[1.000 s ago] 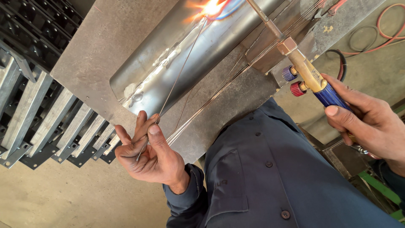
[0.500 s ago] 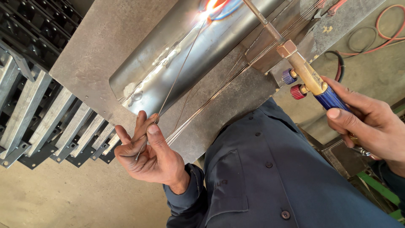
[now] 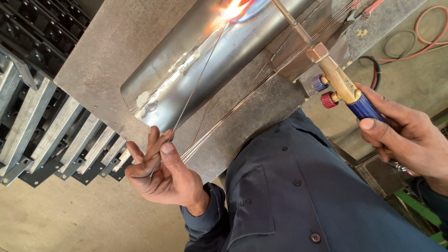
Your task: The person gas-welds a seam on a large metal cylinder resting on a workbench, holding an oxy-fuel torch in one hand and feeding a filler rod with the other. Sparks and a molten weld pool are visible as the torch moves along the seam, and the person occasionally repositions the filler rod and adjusts the work.
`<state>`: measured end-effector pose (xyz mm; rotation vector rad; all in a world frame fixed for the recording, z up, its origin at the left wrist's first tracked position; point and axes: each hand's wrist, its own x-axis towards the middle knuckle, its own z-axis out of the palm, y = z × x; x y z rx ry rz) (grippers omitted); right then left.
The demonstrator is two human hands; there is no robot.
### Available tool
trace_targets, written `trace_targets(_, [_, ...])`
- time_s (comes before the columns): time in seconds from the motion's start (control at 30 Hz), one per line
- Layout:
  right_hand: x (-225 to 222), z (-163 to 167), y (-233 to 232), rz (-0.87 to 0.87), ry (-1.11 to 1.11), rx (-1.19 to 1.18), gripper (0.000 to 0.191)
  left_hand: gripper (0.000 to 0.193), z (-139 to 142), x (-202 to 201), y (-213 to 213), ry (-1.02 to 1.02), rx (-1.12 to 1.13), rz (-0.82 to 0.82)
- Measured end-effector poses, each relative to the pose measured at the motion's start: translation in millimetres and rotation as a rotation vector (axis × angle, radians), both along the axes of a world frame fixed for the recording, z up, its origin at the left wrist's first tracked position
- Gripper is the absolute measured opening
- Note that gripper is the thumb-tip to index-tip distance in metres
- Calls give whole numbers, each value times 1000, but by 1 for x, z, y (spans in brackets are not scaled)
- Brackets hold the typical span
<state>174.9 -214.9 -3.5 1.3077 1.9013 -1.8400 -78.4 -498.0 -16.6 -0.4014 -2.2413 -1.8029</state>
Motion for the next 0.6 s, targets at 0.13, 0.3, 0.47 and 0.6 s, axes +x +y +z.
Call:
trace_targets(0.13, [0,0,-1,-37,94,-4,67,27,0,-2,4,-1,12,-7])
trace_targets(0.3, [-1,0,0,-47,70,7,66,28,-1,-3,9,-6,8,-17])
trace_targets(0.47, [-1,-2,-1,-48,62,-16,66,28,0,-4,8,-5,9,-7])
trace_targets(0.6, [-1,-2,-2,-47,63,-25,66,28,0,-3,6,-6,15,-9])
